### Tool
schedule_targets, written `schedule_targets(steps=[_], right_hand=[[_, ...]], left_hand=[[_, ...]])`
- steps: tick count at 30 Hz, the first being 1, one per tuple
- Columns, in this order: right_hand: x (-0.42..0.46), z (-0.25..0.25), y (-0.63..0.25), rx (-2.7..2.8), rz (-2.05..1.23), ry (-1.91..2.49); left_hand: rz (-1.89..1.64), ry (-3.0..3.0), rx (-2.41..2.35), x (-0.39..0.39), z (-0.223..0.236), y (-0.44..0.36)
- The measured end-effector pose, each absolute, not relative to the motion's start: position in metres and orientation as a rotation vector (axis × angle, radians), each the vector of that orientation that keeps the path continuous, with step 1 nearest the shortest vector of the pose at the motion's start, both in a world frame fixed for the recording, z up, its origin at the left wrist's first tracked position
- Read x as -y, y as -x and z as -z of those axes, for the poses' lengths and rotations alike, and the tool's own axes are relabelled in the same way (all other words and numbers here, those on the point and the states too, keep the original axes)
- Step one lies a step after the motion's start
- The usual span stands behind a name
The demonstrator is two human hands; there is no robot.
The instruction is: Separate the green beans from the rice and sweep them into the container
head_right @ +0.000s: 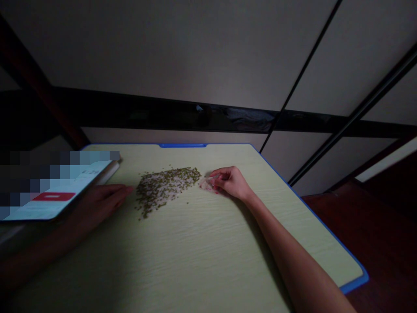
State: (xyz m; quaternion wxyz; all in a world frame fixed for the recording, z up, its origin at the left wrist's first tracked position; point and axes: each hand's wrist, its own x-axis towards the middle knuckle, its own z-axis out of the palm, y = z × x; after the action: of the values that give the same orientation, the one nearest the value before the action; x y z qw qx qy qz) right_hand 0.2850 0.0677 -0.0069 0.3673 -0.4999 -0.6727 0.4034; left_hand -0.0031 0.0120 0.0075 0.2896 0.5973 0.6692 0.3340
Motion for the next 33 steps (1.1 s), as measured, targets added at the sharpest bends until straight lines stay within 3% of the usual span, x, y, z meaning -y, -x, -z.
schedule_targets(steps=[21, 33], right_hand=[[-0.069, 0.0082, -0.288, 1.499, -1.109, 1.366], [-0.0707, 0.0081, -0.282, 1.557, -0.918, 1.42]], left_hand=[[-0.895, -1.599, -1.783, -0.011, -0.0085, 0.0032], [-0.86, -1.623, -1.793, -0.0113, -0.0063, 0.005]])
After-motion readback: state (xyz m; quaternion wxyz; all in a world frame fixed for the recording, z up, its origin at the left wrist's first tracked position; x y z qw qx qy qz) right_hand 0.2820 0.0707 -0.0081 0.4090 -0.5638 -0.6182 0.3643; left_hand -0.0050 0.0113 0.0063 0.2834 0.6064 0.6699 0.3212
